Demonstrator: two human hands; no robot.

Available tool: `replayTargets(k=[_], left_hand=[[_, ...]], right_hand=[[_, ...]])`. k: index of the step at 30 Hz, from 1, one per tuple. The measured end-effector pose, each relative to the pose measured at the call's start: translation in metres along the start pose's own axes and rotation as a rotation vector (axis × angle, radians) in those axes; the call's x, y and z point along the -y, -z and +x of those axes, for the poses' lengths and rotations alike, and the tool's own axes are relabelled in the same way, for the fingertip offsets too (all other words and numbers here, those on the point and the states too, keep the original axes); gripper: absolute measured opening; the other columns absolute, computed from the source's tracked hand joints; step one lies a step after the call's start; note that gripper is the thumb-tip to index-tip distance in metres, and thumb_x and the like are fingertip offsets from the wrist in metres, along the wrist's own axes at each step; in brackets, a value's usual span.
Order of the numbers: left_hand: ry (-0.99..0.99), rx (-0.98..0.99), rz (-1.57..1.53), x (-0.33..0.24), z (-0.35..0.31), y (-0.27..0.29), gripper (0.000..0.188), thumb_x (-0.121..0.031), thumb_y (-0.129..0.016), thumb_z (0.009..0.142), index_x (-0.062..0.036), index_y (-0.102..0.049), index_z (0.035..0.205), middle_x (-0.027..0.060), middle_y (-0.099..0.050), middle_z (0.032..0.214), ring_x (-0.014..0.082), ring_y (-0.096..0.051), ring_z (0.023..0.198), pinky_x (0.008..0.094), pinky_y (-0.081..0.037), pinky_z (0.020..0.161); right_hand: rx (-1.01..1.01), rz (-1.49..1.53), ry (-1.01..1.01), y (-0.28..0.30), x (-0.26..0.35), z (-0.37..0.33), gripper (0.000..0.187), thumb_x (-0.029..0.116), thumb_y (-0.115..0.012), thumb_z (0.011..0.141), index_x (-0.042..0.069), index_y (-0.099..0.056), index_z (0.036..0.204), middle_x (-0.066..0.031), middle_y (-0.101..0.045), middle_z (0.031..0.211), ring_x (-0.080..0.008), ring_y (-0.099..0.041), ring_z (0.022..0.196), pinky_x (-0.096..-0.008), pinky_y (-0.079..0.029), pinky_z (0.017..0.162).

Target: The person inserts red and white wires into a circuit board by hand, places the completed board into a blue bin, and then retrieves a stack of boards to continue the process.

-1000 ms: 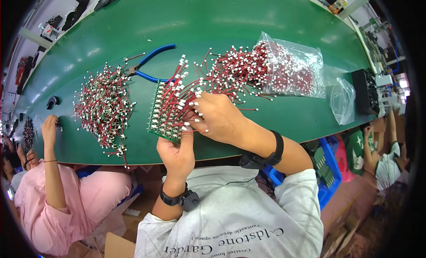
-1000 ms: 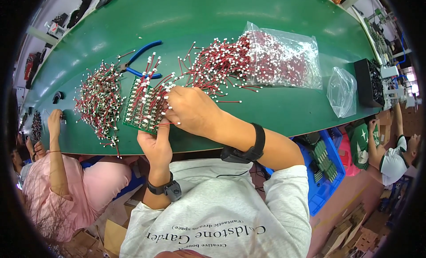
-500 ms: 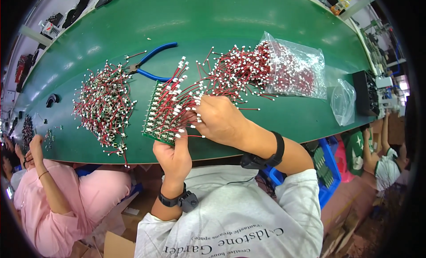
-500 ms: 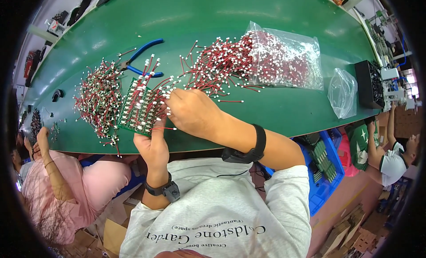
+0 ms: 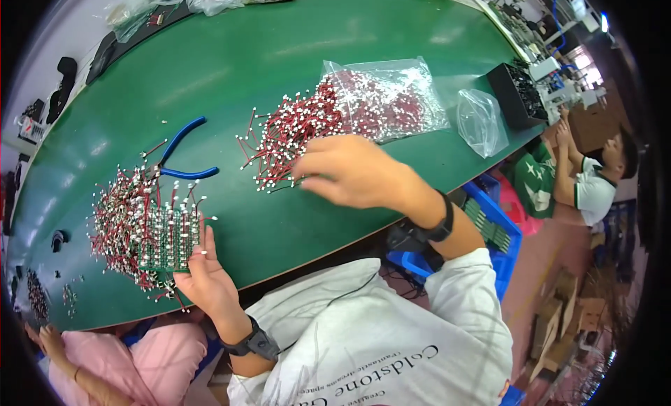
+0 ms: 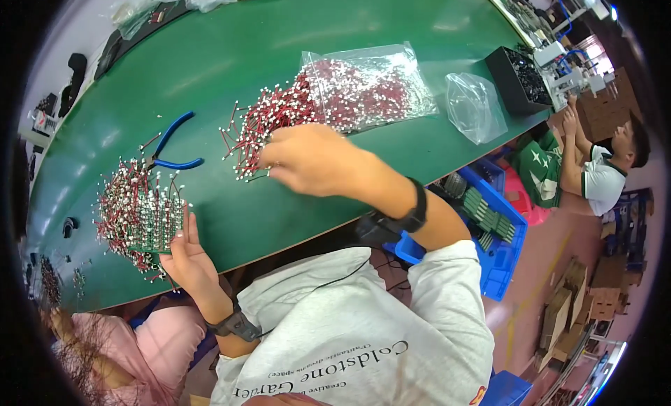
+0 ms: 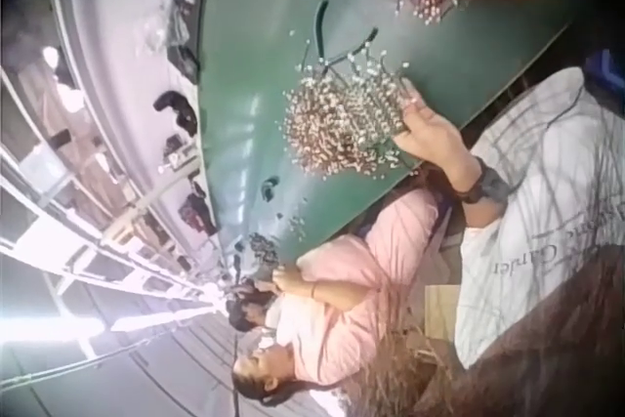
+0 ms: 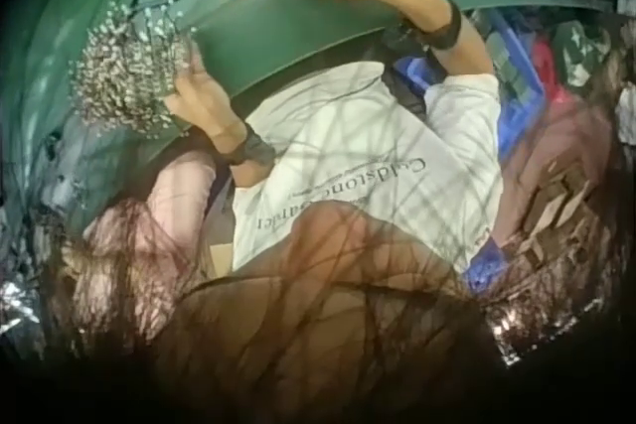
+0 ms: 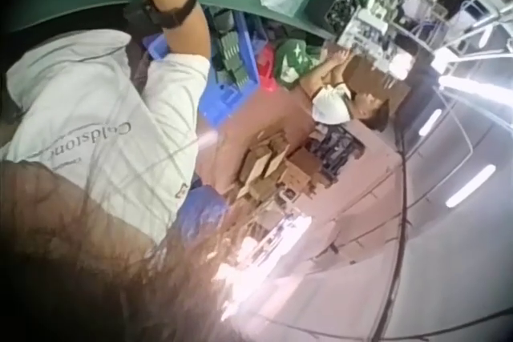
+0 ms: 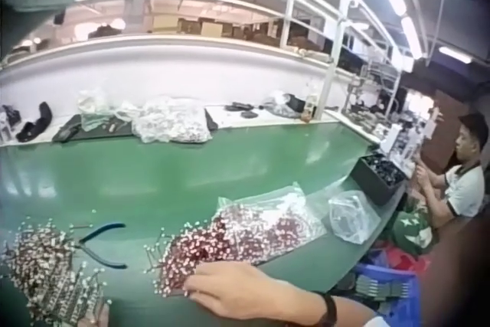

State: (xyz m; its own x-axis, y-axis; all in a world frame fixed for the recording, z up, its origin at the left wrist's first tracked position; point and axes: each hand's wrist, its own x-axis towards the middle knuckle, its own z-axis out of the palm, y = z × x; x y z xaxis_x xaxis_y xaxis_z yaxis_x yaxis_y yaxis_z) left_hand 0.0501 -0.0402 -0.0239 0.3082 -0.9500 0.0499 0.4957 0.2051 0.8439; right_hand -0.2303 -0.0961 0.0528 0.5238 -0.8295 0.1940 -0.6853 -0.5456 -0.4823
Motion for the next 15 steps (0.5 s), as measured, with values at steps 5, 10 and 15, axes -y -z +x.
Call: replayTargets(k=[5,10,15], left_hand=[[0.088,0.012,0.018,0.010,-0.005,-0.012,0.035,0.004,-0.041,0.093,0.0102,-0.049,0.127,0.0208,-0.058,0.127,0.0422,-0.056,0.122,0.0483,-0.046,0.108],[0.071,0.057,0.043,0.007,-0.011,-0.006,0.037,0.006,-0.041,0.091,0.0129,-0.049,0.126,0.0237,-0.056,0.130,0.0420,-0.055,0.124,0.0472,-0.046,0.107],[0.070,0.063,0.027,0.009,-0.011,0.002,0.035,0.006,-0.041,0.091,0.0139,-0.052,0.123,0.0240,-0.059,0.127,0.0419,-0.055,0.123,0.0471,-0.046,0.107]], right_hand=[[-0.162,-0.062,-0.074,-0.025,-0.011,-0.033,0.011,0.012,-0.072,0.078,0.011,-0.066,0.087,-0.0080,-0.057,0.084,-0.0303,-0.060,0.080,-0.0415,-0.050,0.067],[-0.300,-0.181,-0.030,-0.072,-0.013,-0.029,0.013,0.010,-0.066,0.078,0.005,-0.055,0.081,-0.0128,-0.051,0.084,-0.0319,-0.053,0.081,-0.0408,-0.046,0.072],[-0.294,-0.398,-0.009,-0.068,-0.003,-0.025,0.011,0.009,-0.060,0.072,0.005,-0.054,0.080,-0.0109,-0.051,0.083,-0.0278,-0.050,0.082,-0.0360,-0.043,0.074]])
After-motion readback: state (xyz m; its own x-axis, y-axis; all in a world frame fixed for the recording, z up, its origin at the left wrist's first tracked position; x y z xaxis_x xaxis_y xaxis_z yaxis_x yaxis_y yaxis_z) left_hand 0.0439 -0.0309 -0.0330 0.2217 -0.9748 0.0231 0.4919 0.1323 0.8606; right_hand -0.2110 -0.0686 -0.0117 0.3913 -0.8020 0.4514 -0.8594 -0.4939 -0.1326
